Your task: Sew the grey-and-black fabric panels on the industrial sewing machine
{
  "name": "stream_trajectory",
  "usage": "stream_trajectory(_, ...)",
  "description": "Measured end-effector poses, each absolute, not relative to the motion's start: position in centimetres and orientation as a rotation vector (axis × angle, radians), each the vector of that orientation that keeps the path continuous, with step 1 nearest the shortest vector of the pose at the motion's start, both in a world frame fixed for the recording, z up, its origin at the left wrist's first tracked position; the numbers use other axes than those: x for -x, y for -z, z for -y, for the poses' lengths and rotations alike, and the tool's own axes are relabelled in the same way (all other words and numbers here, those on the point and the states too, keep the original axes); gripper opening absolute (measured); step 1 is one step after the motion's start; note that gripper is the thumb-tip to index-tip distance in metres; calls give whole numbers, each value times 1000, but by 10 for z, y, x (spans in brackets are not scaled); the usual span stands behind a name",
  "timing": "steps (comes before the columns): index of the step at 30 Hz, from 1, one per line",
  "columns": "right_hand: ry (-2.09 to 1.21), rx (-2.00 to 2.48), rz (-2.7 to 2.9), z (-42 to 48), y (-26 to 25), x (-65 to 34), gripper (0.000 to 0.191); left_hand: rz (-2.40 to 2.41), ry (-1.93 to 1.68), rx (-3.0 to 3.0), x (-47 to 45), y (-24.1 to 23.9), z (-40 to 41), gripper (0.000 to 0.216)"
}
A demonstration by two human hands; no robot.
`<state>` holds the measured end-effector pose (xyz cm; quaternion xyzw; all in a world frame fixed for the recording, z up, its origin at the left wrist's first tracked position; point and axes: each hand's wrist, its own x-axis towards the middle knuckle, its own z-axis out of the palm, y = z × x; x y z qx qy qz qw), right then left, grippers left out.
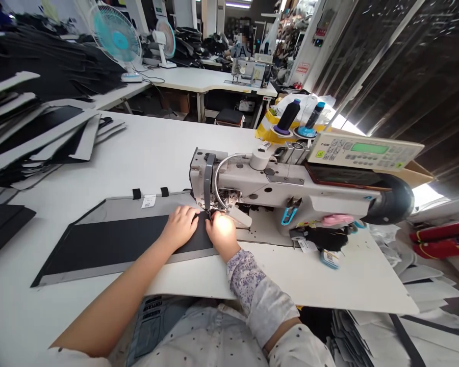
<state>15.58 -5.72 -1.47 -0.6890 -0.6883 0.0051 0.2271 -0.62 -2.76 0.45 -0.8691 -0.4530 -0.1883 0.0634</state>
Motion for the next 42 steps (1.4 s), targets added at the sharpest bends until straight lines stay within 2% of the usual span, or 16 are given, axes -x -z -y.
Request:
stream_trajectory(5, -2, 1933, 1894, 53, 20, -153, 13, 1198, 501, 2763, -2, -4, 36, 31)
stream_trajectory(11, 73, 1820, 1954, 58, 24, -153, 19, 1173, 547, 2812, 2, -6, 25, 25)
stream_trajectory(20, 4, 1757, 2022, 63, 16, -148, 23, 1141, 546, 2862, 5, -8, 18, 26)
stream_trajectory(27, -165, 1605, 2035, 82, 9, -162, 24, 1172, 514, 2895, -4, -7, 28, 36)
stream_trajectory(28, -187, 1564, 2064, 91, 8, -170, 29, 1175, 505, 2891, -4, -6, 29, 37)
stream_trajectory(31, -106, 1588, 2195, 119, 7, -191, 67, 1170, 506, 2896, -3, -6, 28, 41)
stream_trajectory(33, -20, 1633, 2292, 128, 8, -195, 80, 1177, 512, 2899, -3, -6, 28, 42)
stream_trajectory(38, -47, 1601, 2378, 115, 12, -176, 93, 1214, 598, 2840, -5, -2, 25, 28)
stream_trajectory(42, -94, 1608, 2372, 104, 11, -166, 90, 1268, 630, 2704, -7, 1, 14, 22)
